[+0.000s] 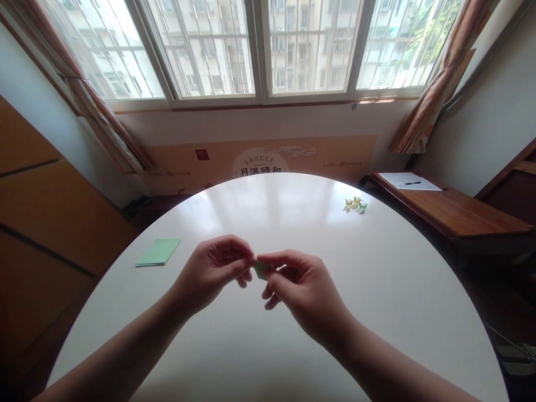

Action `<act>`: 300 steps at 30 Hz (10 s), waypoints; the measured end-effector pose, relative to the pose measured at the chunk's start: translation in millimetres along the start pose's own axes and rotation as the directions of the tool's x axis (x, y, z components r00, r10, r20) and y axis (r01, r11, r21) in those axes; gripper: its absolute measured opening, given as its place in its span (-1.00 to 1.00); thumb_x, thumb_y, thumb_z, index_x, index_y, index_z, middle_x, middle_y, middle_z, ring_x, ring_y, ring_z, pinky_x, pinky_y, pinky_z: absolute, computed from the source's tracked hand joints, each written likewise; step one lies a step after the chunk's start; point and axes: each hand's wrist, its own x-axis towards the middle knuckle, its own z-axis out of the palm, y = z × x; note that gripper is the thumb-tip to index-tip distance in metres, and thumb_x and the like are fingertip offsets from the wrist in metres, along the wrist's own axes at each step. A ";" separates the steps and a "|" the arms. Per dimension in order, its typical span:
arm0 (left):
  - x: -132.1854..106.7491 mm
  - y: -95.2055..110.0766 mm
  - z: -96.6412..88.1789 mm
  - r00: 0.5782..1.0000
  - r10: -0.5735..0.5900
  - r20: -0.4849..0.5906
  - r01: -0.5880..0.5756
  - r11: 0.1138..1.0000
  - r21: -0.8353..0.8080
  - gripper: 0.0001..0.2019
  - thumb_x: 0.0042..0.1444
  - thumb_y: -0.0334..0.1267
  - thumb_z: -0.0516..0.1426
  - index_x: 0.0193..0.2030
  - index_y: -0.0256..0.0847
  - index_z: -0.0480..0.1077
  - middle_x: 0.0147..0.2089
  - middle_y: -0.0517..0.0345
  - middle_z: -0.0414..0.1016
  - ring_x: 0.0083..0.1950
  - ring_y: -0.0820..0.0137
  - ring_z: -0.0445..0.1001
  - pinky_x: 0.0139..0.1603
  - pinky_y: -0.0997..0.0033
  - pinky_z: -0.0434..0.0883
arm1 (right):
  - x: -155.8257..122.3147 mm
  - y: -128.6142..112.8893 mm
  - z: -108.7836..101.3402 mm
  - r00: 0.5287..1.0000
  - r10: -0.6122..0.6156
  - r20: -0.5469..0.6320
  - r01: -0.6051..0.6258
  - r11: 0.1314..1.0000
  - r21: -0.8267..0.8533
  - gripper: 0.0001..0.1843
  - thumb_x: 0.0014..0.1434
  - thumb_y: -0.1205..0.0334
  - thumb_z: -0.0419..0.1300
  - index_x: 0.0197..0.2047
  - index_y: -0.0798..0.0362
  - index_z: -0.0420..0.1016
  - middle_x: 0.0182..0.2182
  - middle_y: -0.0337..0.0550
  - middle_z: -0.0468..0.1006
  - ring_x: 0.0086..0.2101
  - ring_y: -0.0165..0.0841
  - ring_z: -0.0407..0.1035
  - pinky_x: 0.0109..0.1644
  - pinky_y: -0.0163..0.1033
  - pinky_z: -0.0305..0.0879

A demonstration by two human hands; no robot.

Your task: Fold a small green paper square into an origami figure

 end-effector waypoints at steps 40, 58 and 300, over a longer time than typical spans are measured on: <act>-6.2 -8.4 18.3 0.980 -0.185 -0.070 0.175 0.976 -0.129 -0.82 0.10 -0.18 0.30 -0.36 -0.28 0.59 -0.56 0.17 0.49 -0.58 0.51 0.38 -0.64 0.60 0.36 | 1.9 6.3 -1.6 0.989 -0.052 -0.137 0.038 0.994 -0.106 -0.76 0.11 0.03 0.40 -0.20 -0.02 0.68 -0.37 -0.11 0.69 -0.50 -0.29 0.54 -0.56 -0.27 0.49; -5.4 -4.8 14.0 0.991 -0.118 -0.063 0.112 0.989 -0.094 -0.84 0.14 -0.24 0.26 -0.30 -0.33 0.60 -0.59 0.20 0.45 -0.56 0.50 0.40 -0.64 0.61 0.42 | 2.8 6.4 -0.6 0.996 -0.030 -0.083 0.037 0.996 0.083 -0.81 0.12 0.15 0.41 -0.17 -0.03 0.69 -0.40 -0.14 0.68 -0.48 -0.37 0.53 -0.49 -0.31 0.57; -3.5 -3.1 10.8 0.994 -0.103 -0.028 0.107 0.951 0.290 -0.75 0.16 -0.17 0.19 -0.39 -0.31 0.56 -0.49 0.13 0.52 -0.51 0.48 0.38 -0.59 0.57 0.37 | 11.5 9.0 -10.5 0.989 0.150 -0.013 -0.148 0.985 0.090 -0.77 0.08 0.08 0.42 -0.39 0.09 0.63 -0.51 -0.18 0.50 -0.49 -0.39 0.35 -0.64 -0.42 0.34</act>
